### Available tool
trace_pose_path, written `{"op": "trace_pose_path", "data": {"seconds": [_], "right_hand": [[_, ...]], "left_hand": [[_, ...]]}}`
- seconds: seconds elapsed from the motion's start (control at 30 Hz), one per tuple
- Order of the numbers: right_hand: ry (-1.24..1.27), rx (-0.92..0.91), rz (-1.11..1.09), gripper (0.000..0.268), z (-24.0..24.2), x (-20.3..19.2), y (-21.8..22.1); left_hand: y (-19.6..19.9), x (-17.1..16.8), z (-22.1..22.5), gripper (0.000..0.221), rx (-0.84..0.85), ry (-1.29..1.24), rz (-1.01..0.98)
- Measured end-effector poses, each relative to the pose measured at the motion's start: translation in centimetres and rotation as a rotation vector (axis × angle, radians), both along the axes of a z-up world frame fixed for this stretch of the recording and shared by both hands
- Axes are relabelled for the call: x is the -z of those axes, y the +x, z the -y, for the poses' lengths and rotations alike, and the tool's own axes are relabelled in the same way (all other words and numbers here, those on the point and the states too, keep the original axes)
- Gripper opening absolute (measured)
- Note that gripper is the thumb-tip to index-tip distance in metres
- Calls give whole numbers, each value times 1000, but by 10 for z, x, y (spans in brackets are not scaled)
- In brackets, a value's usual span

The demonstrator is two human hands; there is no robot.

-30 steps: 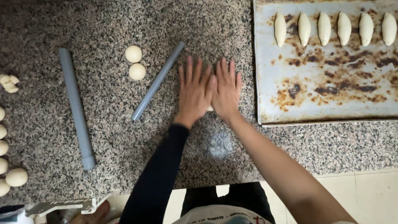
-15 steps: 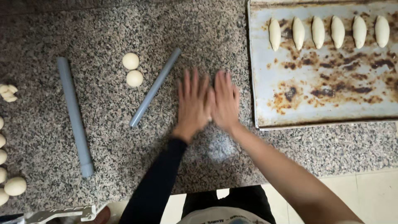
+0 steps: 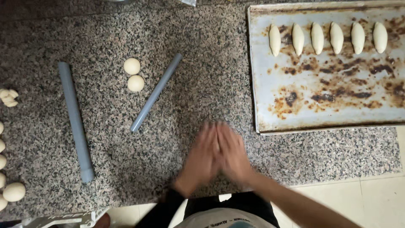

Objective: The person rolls out pieces of dough using a rolling pin, shapes them into pointed ovals by hand, and places them onto a baking tray.

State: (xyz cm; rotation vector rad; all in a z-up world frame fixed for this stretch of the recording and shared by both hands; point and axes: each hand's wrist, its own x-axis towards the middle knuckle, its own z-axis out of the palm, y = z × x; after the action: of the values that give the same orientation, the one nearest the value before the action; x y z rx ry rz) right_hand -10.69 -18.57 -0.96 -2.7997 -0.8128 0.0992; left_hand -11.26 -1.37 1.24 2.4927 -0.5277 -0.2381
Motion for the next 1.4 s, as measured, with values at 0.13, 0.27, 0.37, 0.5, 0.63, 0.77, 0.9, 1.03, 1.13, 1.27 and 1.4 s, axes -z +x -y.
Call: {"op": "trace_pose_path", "data": {"seconds": [0.13, 0.27, 0.37, 0.5, 0.63, 0.77, 0.9, 1.03, 1.13, 1.27, 1.4], "right_hand": [[248, 330, -101, 65, -30, 36, 105], [219, 456, -45, 68, -43, 38, 140], [332, 299, -78, 60, -30, 17, 89], [396, 114, -167, 62, 5, -12, -24], [260, 55, -5, 54, 5, 7, -19], [205, 239, 41, 58, -20, 41, 87], [182, 430, -52, 64, -35, 37, 136], [223, 297, -58, 60, -25, 5, 85], [200, 93, -95, 60, 1, -26, 20], [389, 122, -430, 90, 38, -56, -12], [328, 41, -261, 88, 44, -66, 0]], "left_hand": [[110, 30, 1, 74, -188, 200, 148], [142, 35, -1, 76, -321, 158, 115], [91, 21, 7, 77, -253, 127, 115], [-29, -6, 18, 75, -155, -131, -92], [-25, 3, 8, 73, -37, 2, 30], [90, 34, 5, 70, -162, 348, 138], [138, 40, 5, 76, -361, 226, 84], [81, 28, 13, 74, -312, 220, 162], [6, 13, 20, 75, -176, 82, 68], [-30, -3, -13, 84, -67, -76, -66], [-25, -11, -26, 75, -129, -41, -65]]}}
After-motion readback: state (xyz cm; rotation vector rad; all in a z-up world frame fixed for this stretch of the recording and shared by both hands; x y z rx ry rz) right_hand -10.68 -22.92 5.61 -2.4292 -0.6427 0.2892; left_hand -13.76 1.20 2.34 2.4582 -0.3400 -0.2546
